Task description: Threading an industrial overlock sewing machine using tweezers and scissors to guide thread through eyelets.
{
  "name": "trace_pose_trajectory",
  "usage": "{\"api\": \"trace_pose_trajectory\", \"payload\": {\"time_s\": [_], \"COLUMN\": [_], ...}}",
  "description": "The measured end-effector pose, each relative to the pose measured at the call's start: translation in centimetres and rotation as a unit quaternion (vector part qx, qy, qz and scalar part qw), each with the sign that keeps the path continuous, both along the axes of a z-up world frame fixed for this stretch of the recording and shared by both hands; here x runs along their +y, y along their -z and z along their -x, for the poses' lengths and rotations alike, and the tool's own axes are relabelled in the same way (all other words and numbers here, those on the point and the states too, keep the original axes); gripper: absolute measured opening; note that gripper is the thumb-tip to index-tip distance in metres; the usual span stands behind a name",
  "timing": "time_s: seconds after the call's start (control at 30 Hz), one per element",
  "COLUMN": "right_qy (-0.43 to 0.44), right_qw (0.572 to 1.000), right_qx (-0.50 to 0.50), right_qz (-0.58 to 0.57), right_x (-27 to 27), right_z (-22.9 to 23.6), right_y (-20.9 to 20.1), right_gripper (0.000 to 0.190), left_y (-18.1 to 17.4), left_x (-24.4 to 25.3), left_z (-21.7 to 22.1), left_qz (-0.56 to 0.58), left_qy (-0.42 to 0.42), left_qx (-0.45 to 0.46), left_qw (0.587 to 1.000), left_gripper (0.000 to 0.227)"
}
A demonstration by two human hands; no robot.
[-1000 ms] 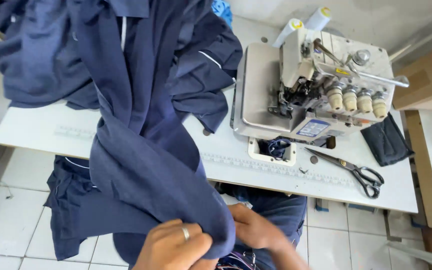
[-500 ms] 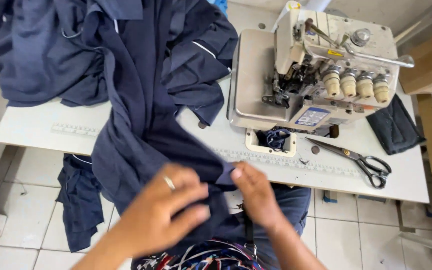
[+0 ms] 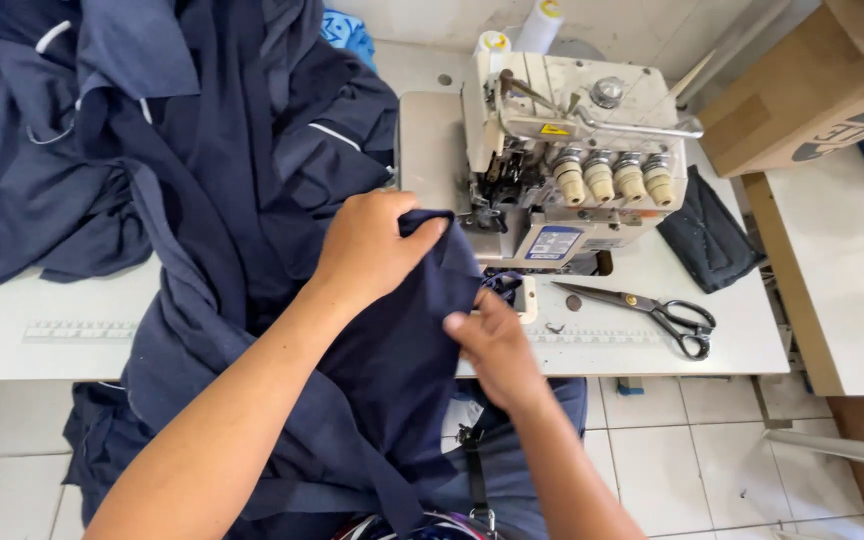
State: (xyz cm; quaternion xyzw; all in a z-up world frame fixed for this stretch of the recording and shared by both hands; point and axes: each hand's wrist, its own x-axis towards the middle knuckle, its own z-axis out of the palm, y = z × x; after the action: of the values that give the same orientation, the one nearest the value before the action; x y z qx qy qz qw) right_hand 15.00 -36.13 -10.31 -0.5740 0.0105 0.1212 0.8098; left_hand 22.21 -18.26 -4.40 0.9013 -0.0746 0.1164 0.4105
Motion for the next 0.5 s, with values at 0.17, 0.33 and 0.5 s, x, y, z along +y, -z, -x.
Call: {"api": "trace_pose_trajectory", "payload": {"time_s": [0.17,0.33,0.5], "right_qy": [-0.035,-0.048,0.021], "right_qw": [0.999,0.997,1.0], "right_qx": [0.003,-0.006,-0.015], "right_qz": [0.039,-0.061,-0.001], "right_x": [-0.9,-3.4,-5.4], "right_z": [2.7,2.0,-1.1], "right_y": [-0.3,1.7,6.2], "right_gripper": [0.01,0.028,0.024], "left_y": [-2.2,-2.2,-1.0], "left_x": [-0.3,-0.6,-0.7], "left_z": [0.8,0.2,-0.7], "left_qz": [-0.013,-0.072,-0.037], "left_qy": [-0.04,-0.048,-0.072], "left_qx": [0.133,0.132,0.045], "left_qw": [0.99,0.987,0.996], "left_gripper": [0.05,0.051,0.049]}}
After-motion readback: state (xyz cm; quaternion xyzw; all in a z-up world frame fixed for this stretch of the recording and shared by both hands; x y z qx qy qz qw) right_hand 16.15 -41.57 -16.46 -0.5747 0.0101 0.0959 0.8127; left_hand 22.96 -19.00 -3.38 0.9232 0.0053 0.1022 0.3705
